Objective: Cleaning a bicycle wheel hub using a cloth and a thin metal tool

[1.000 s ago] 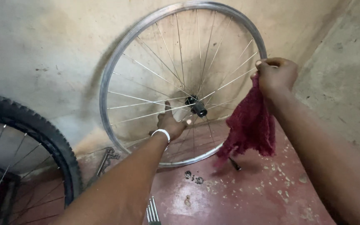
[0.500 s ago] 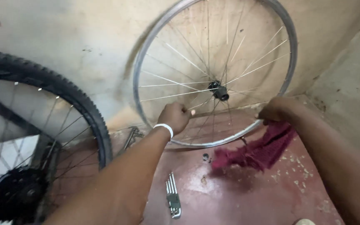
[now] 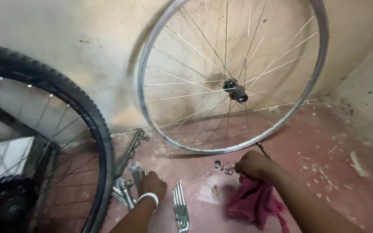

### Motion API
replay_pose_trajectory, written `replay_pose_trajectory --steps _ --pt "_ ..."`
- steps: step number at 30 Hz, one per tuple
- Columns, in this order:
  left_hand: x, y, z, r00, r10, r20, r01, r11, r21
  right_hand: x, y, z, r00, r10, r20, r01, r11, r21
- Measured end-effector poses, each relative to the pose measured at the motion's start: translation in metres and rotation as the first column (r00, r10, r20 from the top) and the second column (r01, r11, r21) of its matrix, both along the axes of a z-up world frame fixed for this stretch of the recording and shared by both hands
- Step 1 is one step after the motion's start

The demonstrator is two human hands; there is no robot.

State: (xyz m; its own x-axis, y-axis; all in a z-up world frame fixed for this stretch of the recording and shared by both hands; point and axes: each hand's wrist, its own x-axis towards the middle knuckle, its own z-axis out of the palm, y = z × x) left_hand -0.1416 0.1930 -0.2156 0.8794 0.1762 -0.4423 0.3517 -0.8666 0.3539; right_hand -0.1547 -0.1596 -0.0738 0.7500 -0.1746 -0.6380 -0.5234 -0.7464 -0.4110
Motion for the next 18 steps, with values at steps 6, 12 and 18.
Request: replay_pose_trajectory --steps 6,12,18 --pt "0.015 0.002 -0.072 0.937 0.077 0.34 -0.154 0.966 0.208 0.022 -0.003 -0.082 0.995 0.043 0.096 -0.045 0.999 0.016" --pt "0.013 -0.023 -0.062 0.958 0.173 0.227 -0.206 0.97 0.13 0.015 0.013 -0.116 0.992 0.041 0.122 -0.05 0.996 0.073" --pt "0.014 -0.02 -0.079 0.951 0.18 0.25 -0.218 0.967 0.134 0.002 0.019 -0.096 0.994 0.089 0.055 -0.097 0.983 0.157"
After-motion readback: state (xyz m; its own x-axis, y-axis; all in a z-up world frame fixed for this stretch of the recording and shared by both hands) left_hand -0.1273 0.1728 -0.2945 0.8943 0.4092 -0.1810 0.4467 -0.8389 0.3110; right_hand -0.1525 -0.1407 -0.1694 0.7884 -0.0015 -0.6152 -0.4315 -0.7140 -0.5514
